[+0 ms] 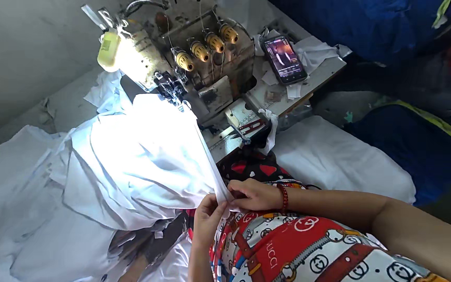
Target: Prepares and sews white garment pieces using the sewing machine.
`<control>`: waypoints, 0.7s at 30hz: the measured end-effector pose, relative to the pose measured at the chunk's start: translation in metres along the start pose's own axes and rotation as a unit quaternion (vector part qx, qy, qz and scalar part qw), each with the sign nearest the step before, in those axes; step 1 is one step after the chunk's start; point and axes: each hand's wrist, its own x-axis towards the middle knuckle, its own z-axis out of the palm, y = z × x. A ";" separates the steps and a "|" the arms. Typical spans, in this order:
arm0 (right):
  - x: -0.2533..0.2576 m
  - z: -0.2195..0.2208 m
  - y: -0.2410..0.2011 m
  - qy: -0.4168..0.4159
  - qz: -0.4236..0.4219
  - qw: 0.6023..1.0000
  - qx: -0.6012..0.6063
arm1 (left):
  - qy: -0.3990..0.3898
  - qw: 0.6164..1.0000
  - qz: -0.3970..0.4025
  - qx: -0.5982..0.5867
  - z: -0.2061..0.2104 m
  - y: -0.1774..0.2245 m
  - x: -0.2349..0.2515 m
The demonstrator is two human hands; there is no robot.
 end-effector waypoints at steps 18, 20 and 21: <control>0.027 -0.008 -0.049 0.054 -0.344 0.918 -0.188 | 0.242 0.924 0.290 -0.066 -0.080 0.093 0.002; 0.030 -0.011 -0.054 0.069 -0.349 0.916 -0.186 | 0.195 0.931 0.308 -0.028 -0.061 0.094 0.015; 0.031 -0.012 -0.056 0.077 -0.351 0.915 -0.185 | 0.160 0.939 0.305 0.002 -0.050 0.092 0.021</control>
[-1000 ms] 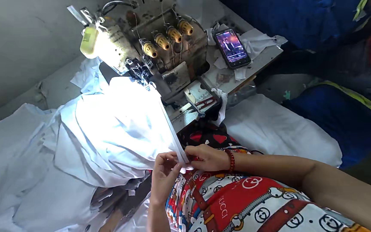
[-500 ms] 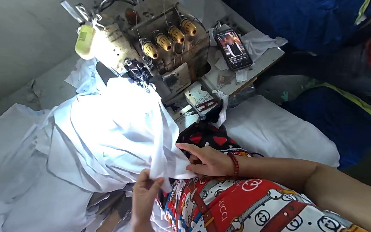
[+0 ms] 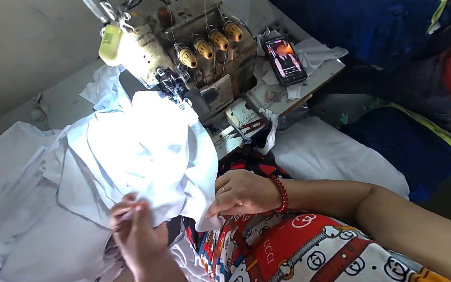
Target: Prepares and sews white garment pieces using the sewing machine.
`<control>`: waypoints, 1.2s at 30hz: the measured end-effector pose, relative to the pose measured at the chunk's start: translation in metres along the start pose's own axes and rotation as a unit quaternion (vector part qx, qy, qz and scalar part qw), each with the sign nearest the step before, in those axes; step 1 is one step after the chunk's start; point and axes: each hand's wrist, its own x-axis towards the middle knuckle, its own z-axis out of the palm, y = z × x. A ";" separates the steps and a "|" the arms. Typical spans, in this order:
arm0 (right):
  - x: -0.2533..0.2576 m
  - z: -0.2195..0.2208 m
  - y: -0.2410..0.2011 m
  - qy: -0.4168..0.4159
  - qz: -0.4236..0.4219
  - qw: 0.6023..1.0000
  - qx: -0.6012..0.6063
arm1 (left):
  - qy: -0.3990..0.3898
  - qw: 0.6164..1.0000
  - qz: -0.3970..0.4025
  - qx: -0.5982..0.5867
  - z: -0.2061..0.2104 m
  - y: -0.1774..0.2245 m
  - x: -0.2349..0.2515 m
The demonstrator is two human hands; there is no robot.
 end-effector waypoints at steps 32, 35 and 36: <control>0.018 0.009 0.010 0.095 0.116 0.973 0.178 | -0.092 0.992 -0.038 0.076 0.044 0.012 -0.037; 0.022 0.003 0.010 0.043 0.103 0.978 0.176 | -0.087 0.979 0.017 0.182 0.034 0.016 -0.027; 0.024 0.001 0.011 0.045 0.100 0.981 0.158 | -0.080 0.975 0.025 0.208 0.033 0.017 -0.024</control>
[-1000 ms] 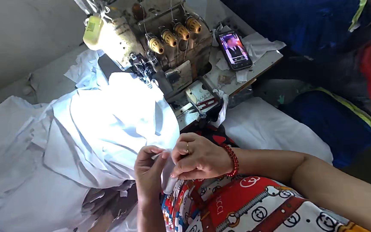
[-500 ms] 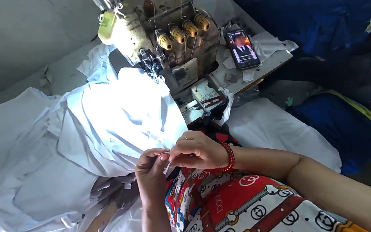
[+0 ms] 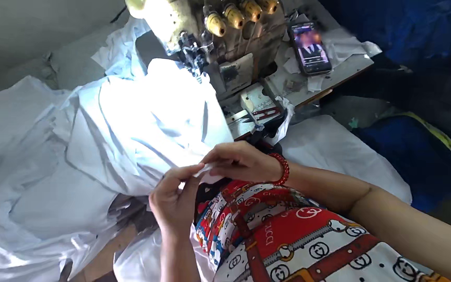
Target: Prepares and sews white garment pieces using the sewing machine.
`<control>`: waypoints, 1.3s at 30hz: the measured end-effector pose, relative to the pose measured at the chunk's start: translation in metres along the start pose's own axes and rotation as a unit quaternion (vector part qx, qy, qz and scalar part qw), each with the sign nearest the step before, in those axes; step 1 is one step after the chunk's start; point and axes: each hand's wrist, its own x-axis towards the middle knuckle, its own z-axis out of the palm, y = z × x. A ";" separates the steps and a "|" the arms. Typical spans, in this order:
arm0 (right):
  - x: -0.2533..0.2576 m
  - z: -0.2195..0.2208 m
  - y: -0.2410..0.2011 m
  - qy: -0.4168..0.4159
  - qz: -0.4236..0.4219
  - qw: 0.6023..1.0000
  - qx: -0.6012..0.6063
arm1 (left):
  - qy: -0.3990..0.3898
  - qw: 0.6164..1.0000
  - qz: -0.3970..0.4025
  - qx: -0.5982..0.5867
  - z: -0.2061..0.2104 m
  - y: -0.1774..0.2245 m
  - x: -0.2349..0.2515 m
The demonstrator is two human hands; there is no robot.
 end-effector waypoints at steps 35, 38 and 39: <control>0.016 -0.019 -0.029 0.204 -0.044 0.978 -0.027 | -0.160 0.961 0.222 0.028 -0.017 0.082 -0.020; 0.001 -0.024 -0.009 0.207 0.173 0.960 0.078 | -0.269 0.945 0.184 -0.036 0.015 0.044 -0.022; -0.003 -0.022 -0.002 0.181 0.246 0.943 0.132 | -0.294 0.941 0.163 -0.036 0.025 0.030 -0.025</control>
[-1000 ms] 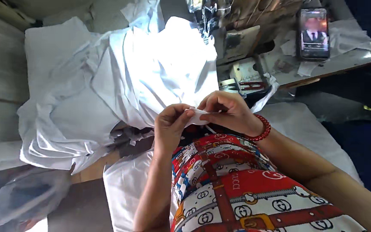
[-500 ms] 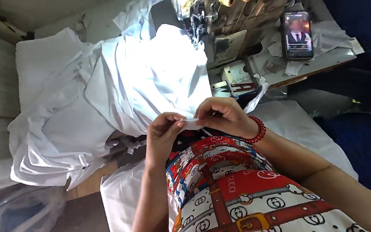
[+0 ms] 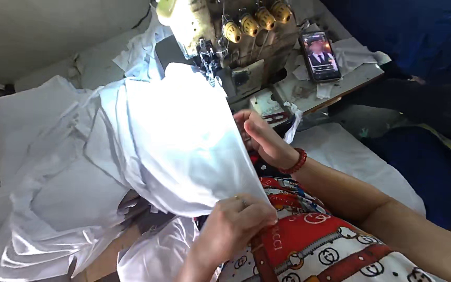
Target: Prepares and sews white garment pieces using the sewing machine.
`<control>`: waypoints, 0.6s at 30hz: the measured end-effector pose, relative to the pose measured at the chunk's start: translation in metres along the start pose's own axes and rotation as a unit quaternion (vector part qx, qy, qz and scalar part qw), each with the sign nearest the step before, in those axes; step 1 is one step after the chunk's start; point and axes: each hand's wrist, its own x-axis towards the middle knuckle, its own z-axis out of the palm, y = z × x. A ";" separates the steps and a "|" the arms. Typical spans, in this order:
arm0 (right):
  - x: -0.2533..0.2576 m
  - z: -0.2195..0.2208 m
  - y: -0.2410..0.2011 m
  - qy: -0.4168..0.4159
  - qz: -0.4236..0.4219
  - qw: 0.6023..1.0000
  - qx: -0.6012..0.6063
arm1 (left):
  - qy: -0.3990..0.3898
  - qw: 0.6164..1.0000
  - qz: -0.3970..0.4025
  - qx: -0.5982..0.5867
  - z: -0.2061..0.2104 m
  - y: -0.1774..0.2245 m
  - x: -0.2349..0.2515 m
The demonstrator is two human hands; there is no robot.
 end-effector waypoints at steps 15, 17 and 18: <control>0.046 -0.002 0.000 0.023 0.019 0.999 -0.035 | -0.035 0.999 -0.029 0.015 0.011 -0.027 -0.005; 0.047 -0.003 0.002 0.032 0.019 0.999 -0.015 | -0.025 0.999 -0.030 0.027 0.005 -0.037 0.004; 0.048 -0.003 0.002 0.035 0.020 0.999 -0.008 | -0.024 0.999 -0.026 0.037 0.001 -0.042 0.010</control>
